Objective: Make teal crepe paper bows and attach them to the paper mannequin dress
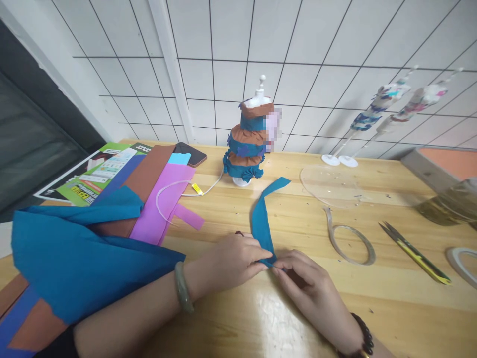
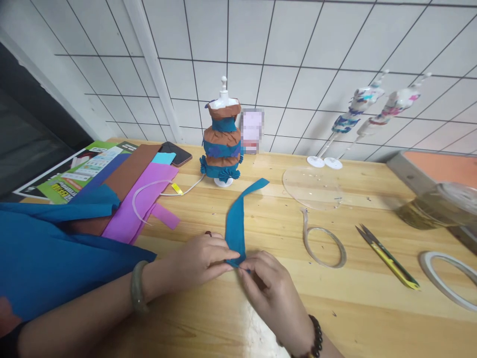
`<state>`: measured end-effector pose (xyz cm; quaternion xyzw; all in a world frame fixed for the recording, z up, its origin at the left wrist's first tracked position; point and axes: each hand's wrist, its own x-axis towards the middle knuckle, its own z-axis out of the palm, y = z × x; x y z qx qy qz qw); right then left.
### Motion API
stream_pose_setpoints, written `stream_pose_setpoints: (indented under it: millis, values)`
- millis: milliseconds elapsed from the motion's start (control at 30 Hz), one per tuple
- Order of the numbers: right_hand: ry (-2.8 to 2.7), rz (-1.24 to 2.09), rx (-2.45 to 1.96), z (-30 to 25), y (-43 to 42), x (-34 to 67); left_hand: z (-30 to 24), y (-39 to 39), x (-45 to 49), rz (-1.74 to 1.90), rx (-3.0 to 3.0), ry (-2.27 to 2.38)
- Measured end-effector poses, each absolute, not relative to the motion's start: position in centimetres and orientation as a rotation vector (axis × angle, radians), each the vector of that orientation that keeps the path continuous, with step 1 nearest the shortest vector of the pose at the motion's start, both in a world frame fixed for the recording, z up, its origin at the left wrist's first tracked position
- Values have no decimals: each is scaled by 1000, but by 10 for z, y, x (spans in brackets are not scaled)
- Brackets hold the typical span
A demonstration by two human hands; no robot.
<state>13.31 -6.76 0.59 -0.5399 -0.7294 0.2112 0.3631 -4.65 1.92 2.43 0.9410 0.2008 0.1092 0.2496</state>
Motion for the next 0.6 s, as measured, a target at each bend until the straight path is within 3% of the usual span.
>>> stream_pose_setpoints:
  millis: [300, 600]
  values:
    - [-1732, 629, -1450, 1, -68, 137, 28, 22, -46, 380, 2428, 587]
    - [-1574, 740, -1492, 2, -68, 138, 22, 18, -44, 346, 1915, 750]
